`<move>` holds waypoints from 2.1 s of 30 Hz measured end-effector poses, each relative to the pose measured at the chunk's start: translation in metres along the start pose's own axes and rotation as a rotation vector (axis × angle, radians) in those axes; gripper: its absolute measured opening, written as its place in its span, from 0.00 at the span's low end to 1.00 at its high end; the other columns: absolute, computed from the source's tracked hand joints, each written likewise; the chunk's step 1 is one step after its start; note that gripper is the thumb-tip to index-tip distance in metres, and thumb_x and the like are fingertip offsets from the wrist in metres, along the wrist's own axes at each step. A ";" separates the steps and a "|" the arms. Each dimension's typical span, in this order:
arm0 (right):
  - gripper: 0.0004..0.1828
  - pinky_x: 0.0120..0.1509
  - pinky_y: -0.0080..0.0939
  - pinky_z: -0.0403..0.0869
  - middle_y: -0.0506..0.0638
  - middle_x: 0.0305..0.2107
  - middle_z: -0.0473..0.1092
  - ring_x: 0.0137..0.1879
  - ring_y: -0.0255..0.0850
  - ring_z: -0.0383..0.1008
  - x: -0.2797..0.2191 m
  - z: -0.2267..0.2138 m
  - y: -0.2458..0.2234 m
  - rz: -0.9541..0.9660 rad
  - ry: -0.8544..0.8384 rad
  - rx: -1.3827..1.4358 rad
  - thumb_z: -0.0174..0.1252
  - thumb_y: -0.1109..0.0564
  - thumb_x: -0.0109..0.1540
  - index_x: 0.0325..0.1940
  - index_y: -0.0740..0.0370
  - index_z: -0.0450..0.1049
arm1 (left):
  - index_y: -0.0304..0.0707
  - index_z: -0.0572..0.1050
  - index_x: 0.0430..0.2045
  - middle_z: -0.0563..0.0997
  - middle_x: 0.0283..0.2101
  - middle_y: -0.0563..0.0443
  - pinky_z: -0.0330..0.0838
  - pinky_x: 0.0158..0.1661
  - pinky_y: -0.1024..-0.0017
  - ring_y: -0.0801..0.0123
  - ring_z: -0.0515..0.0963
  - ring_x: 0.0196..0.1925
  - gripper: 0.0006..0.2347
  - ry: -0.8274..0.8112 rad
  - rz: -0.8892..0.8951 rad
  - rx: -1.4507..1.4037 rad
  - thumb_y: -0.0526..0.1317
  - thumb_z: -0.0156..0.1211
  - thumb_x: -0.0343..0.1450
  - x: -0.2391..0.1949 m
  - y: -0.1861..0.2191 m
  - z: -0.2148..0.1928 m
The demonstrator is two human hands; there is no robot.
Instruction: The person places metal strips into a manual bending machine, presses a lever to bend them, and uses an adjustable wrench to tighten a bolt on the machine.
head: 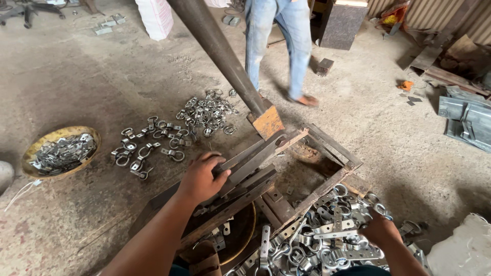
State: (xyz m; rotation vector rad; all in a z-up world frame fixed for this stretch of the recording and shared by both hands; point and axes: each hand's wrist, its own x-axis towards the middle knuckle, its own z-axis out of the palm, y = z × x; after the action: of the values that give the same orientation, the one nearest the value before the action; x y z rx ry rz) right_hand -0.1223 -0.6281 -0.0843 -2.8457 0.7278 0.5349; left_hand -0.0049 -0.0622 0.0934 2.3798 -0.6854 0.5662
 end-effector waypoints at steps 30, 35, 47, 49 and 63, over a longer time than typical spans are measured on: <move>0.37 0.22 0.41 0.65 0.51 0.19 0.67 0.19 0.40 0.63 -0.174 -0.156 -0.255 -0.451 -0.114 1.386 0.36 0.26 0.67 0.43 0.62 0.72 | 0.39 0.81 0.44 0.87 0.36 0.45 0.77 0.39 0.61 0.58 0.86 0.36 0.18 -0.128 -0.648 -0.346 0.52 0.62 0.68 -0.019 -0.003 -0.048; 0.37 0.13 0.38 0.58 0.49 0.12 0.64 0.11 0.38 0.59 -0.264 -0.042 -0.313 -0.125 -0.798 1.486 0.40 0.29 0.68 0.39 0.66 0.75 | 0.31 0.80 0.41 0.83 0.32 0.41 0.74 0.36 0.59 0.55 0.81 0.34 0.19 -0.307 -0.706 -0.312 0.52 0.62 0.72 -0.046 -0.027 -0.037; 0.32 0.17 0.40 0.64 0.54 0.15 0.70 0.12 0.40 0.65 -0.262 -0.039 -0.353 -0.255 -0.780 1.252 0.41 0.38 0.70 0.42 0.68 0.78 | 0.37 0.78 0.49 0.82 0.27 0.43 0.73 0.32 0.62 0.65 0.80 0.28 0.15 -0.265 -0.705 -0.507 0.46 0.61 0.73 -0.053 -0.007 -0.023; 0.29 0.17 0.39 0.63 0.54 0.16 0.71 0.12 0.39 0.64 -0.254 -0.045 -0.345 -0.240 -0.750 1.252 0.43 0.40 0.69 0.44 0.68 0.79 | 0.37 0.76 0.49 0.83 0.27 0.44 0.75 0.32 0.64 0.67 0.81 0.29 0.15 -0.220 -0.673 -0.561 0.43 0.63 0.72 -0.050 -0.004 -0.022; 0.28 0.12 0.35 0.52 0.46 0.08 0.57 0.09 0.32 0.52 -0.236 -0.066 -0.329 -0.384 -0.910 1.224 0.46 0.38 0.70 0.48 0.68 0.73 | 0.35 0.80 0.44 0.86 0.30 0.48 0.76 0.31 0.71 0.72 0.83 0.27 0.12 -0.214 -0.677 -0.555 0.39 0.66 0.69 -0.046 -0.004 -0.018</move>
State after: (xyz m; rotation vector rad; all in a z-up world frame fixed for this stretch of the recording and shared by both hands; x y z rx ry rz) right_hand -0.1342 -0.2555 0.0862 -1.3254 0.1644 0.8170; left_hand -0.0426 -0.0325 0.0802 1.9705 -0.0642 -0.1580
